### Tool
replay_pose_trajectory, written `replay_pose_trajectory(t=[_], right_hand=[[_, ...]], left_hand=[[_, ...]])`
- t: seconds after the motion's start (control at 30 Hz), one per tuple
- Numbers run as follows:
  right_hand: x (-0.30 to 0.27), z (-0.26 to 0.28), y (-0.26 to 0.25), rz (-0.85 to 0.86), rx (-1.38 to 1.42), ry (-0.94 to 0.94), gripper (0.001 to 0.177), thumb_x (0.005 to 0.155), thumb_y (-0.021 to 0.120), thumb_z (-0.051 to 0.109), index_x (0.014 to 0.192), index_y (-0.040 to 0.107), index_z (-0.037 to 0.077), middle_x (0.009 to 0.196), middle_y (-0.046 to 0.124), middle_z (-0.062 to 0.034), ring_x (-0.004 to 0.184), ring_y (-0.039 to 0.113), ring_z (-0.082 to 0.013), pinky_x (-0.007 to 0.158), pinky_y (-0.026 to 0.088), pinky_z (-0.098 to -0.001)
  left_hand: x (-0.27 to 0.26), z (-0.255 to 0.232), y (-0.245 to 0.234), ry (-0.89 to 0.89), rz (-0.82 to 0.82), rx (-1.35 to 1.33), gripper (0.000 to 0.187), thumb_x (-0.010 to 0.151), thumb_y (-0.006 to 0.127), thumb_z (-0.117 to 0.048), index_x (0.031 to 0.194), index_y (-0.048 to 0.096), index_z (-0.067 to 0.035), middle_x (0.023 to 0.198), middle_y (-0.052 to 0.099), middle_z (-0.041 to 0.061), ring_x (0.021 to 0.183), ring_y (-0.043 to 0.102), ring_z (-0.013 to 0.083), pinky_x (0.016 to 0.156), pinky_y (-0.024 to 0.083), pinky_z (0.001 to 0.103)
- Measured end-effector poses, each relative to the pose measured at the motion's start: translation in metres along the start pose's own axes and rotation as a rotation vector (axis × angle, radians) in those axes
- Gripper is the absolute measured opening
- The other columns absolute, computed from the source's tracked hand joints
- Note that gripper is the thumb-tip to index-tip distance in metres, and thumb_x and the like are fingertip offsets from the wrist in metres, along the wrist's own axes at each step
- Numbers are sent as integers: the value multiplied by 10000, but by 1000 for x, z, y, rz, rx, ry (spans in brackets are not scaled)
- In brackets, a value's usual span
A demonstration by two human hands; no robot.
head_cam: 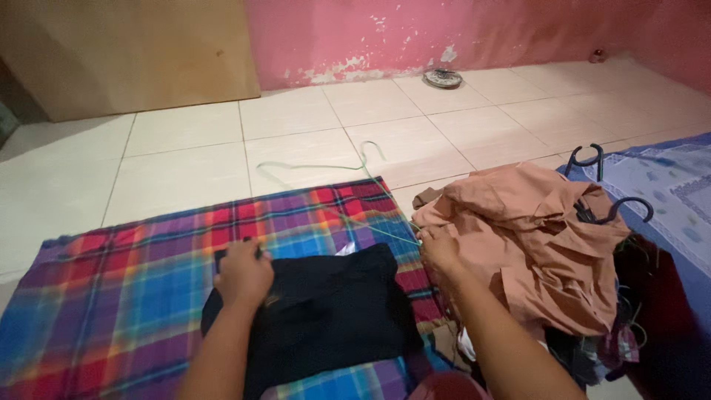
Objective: The person removes a black t-shirt from a hanger, lays it flat on a plaid mat, and irons the front surface with a handheld iron. The person smooths the fabric with their hands before and during ironing, then sets the iron aside.
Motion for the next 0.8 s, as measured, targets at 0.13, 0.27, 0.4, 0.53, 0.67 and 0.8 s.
replay_pose_trajectory(t=[0.13, 0.27, 0.4, 0.53, 0.67, 0.8], right_hand=[[12, -34, 21, 38, 428, 358, 244, 1017, 503, 162, 1084, 712, 55, 625, 543, -63, 460, 477, -178, 405, 391, -342], [20, -46, 34, 61, 591, 580, 248, 1012, 472, 146, 1190, 640, 104, 642, 515, -38, 456, 466, -169, 398, 340, -323], [35, -63, 51, 26, 689, 704, 322, 1004, 421, 82, 1286, 567, 138, 677, 545, -45, 499, 504, -164, 427, 393, -322], [54, -93, 76, -16, 795, 824, 259, 1040, 430, 166, 1275, 535, 137, 693, 557, -47, 520, 515, -176, 445, 405, -321], [85, -118, 95, -54, 860, 809, 291, 1028, 416, 107, 1291, 534, 147, 734, 578, -69, 541, 533, -201, 466, 425, -338], [132, -110, 101, 4, 929, 793, 213, 1081, 467, 243, 1182, 502, 59, 775, 595, -107, 562, 545, -202, 475, 432, -330]], left_hand=[[12, -39, 33, 95, 170, 100, 471, 888, 723, -327, 1336, 632, -214, 1420, 587, 57, 1348, 521, 296, 1031, 409, 631], [29, -77, 66, 223, 239, 160, 540, 873, 727, -322, 1387, 578, -248, 1481, 508, 38, 1394, 439, 276, 1062, 335, 662], [44, -103, 103, 235, 395, 247, 494, 918, 696, -354, 1386, 582, -245, 1498, 507, 15, 1415, 446, 275, 1086, 378, 609], [61, -124, 137, 316, 448, 302, 530, 904, 709, -374, 1394, 556, -245, 1467, 509, 22, 1402, 448, 294, 1086, 385, 601], [78, -139, 172, 396, 450, 352, 611, 877, 733, -347, 1426, 497, -220, 1459, 498, 25, 1349, 471, 325, 1069, 384, 605], [94, -154, 199, 440, 430, 282, 482, 893, 715, -346, 1333, 576, -204, 1421, 546, 32, 1338, 508, 312, 1037, 440, 579]])
Point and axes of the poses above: each hand's wrist, its own x-axis towards the middle knuckle, its own y-axis out of the palm, z = x × y, the point moved 3 cm from there along x, towards the middle knuckle
